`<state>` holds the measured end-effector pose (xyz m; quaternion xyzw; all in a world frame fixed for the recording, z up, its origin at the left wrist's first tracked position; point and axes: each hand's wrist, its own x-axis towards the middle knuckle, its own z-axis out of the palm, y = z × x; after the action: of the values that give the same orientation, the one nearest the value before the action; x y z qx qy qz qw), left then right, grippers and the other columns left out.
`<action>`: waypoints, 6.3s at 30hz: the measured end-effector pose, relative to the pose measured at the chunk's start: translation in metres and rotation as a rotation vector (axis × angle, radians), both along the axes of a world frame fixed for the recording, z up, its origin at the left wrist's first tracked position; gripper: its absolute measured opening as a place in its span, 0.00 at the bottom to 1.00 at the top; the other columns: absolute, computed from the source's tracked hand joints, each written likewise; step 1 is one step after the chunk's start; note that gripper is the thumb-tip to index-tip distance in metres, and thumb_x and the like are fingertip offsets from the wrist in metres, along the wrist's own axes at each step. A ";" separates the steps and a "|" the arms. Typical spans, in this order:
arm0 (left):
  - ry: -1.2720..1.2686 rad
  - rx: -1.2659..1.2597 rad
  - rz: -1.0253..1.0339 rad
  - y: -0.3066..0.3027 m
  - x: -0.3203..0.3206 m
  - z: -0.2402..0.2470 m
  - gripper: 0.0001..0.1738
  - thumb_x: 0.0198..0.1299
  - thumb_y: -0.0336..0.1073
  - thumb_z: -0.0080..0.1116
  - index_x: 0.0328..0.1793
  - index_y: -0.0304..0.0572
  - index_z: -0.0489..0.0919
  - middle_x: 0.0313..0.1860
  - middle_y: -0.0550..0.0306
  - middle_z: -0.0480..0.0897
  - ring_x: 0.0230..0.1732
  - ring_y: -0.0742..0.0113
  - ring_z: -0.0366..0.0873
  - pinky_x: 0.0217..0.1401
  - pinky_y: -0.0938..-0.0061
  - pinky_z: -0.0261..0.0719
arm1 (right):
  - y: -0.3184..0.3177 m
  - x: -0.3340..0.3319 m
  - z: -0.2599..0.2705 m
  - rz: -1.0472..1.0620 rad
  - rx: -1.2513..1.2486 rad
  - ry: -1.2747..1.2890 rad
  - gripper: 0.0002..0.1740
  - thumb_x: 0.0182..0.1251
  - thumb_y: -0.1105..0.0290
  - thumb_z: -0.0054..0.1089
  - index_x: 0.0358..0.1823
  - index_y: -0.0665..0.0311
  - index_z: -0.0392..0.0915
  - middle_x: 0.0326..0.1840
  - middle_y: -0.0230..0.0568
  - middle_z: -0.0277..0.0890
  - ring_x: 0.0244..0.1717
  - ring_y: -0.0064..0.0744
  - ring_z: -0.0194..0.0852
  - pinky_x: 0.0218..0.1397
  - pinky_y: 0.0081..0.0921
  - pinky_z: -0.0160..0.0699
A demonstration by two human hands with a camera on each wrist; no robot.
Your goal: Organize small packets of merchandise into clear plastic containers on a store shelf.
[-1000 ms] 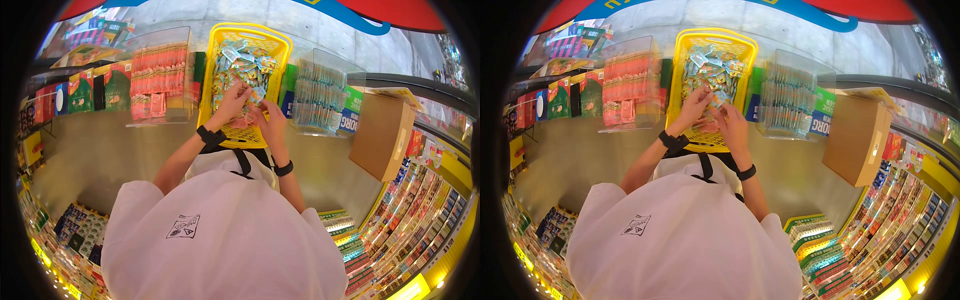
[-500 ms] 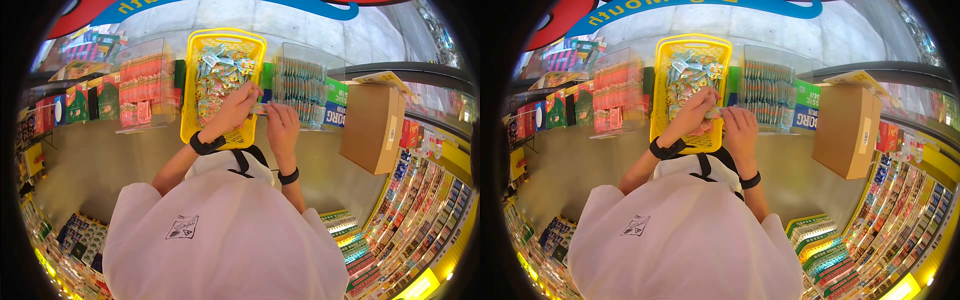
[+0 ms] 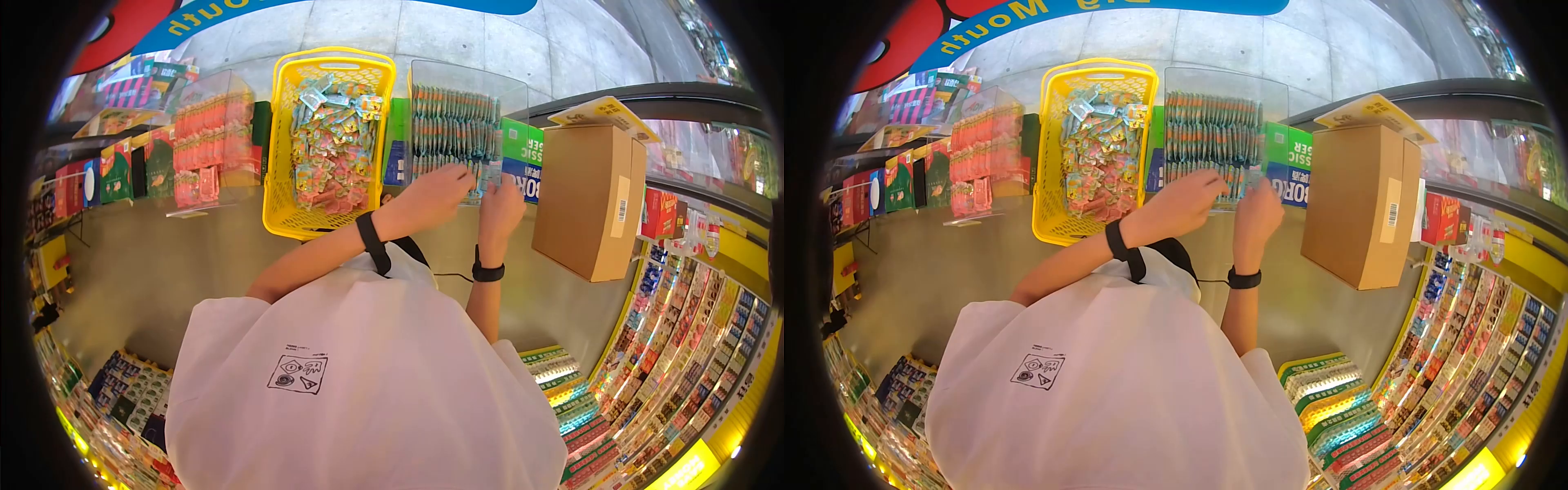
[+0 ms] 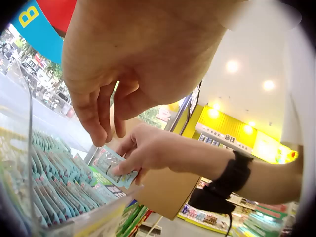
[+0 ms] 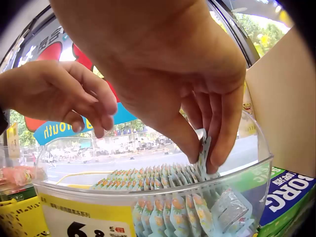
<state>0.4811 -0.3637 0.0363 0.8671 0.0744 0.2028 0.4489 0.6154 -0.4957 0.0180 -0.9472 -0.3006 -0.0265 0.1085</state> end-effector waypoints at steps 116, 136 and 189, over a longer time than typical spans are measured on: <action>0.750 -0.291 0.543 0.145 -0.229 -0.258 0.27 0.69 0.37 0.59 0.69 0.27 0.69 0.48 0.30 0.83 0.52 0.34 0.83 0.51 0.47 0.78 | 0.200 -0.219 -0.225 0.512 0.111 1.111 0.19 0.65 0.82 0.56 0.54 0.65 0.88 0.47 0.43 0.89 0.47 0.32 0.86 0.48 0.34 0.81; 0.457 -0.711 0.315 0.130 -0.194 -0.171 0.14 0.79 0.34 0.50 0.61 0.35 0.79 0.31 0.54 0.77 0.28 0.70 0.74 0.35 0.67 0.75 | 0.148 -0.183 -0.047 0.686 0.131 0.378 0.17 0.61 0.75 0.66 0.52 0.54 0.87 0.45 0.38 0.76 0.43 0.43 0.79 0.41 0.39 0.79; 0.492 0.581 -0.213 -0.028 0.064 -0.081 0.32 0.67 0.41 0.60 0.75 0.35 0.74 0.81 0.47 0.69 0.83 0.42 0.61 0.75 0.43 0.70 | 0.008 0.034 -0.042 0.048 -0.206 0.206 0.08 0.66 0.68 0.64 0.33 0.66 0.82 0.35 0.55 0.85 0.40 0.58 0.88 0.40 0.49 0.87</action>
<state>0.5453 -0.3920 -0.0442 0.9836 0.0291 -0.0460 0.1720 0.6496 -0.4880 -0.0236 -0.9435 -0.3116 0.1046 0.0419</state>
